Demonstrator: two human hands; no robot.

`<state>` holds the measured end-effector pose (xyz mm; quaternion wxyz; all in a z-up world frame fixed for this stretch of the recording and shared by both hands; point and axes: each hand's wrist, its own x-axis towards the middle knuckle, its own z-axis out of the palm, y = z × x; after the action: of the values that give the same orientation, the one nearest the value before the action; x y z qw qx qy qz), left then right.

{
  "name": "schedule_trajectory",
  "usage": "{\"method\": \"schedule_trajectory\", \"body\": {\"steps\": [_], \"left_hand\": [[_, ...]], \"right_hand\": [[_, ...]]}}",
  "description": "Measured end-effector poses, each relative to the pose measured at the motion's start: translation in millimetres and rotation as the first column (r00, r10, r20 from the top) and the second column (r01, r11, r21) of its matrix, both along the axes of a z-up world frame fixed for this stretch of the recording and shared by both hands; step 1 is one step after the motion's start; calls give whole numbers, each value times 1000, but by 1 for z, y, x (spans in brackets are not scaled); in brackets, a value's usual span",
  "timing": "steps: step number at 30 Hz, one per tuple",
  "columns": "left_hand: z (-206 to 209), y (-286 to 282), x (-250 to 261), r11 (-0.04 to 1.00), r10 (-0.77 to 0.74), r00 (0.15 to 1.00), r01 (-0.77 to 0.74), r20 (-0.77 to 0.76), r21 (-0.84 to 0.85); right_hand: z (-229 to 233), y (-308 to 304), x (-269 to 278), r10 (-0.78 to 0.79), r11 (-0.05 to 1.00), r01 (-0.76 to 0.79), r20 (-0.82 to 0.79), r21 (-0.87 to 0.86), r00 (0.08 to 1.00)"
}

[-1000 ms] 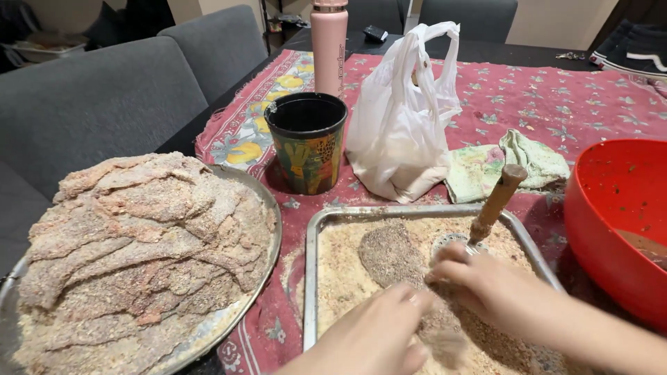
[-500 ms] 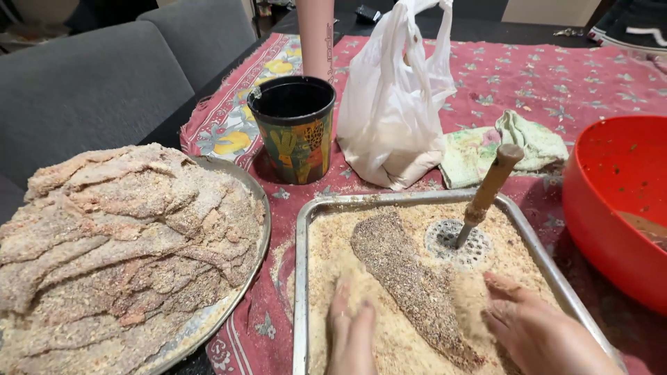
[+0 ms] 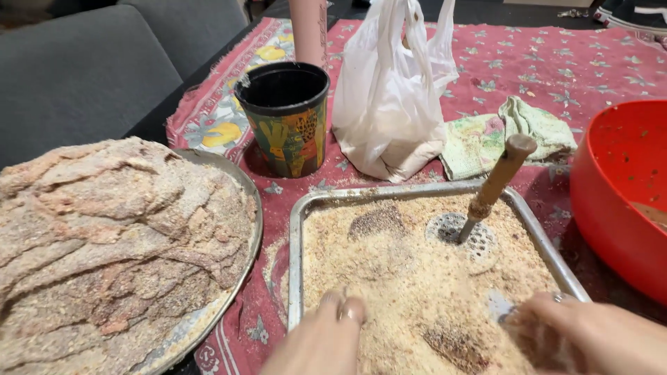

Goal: Breading slices of raw meat by dipping them in a marinade and pressing them into breadcrumbs on a tray.

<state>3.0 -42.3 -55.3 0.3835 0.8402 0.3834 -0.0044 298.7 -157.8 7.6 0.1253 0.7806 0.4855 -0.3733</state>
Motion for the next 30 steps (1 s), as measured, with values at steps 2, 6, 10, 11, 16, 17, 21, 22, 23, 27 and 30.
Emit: {"method": "schedule_trajectory", "body": {"steps": [2, 6, 10, 11, 16, 17, 21, 22, 23, 27, 30], "left_hand": [[-31, -7, 2, 975, -116, 919, 178, -376, 136], [-21, -27, 29, 984, -52, 952, 101, -302, 150], [-6, -23, 46, 992, -110, 970, 119, -215, 30], [-4, -22, 47, 993, -116, 987, 117, -115, 6], [55, -12, 25, 963, -221, 921, 154, 322, 220], [52, -6, 23, 923, -290, 849, 127, 441, 363], [48, 11, 14, 919, -205, 855, 0, 477, 394], [57, 12, 12, 954, -80, 886, -65, 456, 294], [67, 15, 10, 969, 42, 906, -139, 422, 203], [62, 24, 9, 902, 35, 897, -218, 441, 371], [59, 28, 6, 906, 111, 900, -267, 422, 330]], "right_hand": [[-67, -26, 60, 252, 954, -227, -110, 196, 962], [-109, -38, 72, 449, 799, -322, -148, 507, 881], [-20, 1, -8, 172, 966, -151, -87, 208, 981], [19, 7, -47, -49, 999, 48, -37, -23, 998], [-4, -2, -16, 216, 880, -76, -253, 469, 943], [-3, 0, -17, 455, 680, -147, -256, 718, 853], [-14, 2, -19, 722, 408, -359, -56, 839, 689], [-18, -2, -16, 742, 417, -430, -26, 801, 670], [-21, -2, -12, 764, 412, -502, 11, 760, 645], [-14, 1, -2, 738, 610, -502, -209, 614, 642], [-6, 6, 0, 682, 720, -515, -337, 465, 650]]}}
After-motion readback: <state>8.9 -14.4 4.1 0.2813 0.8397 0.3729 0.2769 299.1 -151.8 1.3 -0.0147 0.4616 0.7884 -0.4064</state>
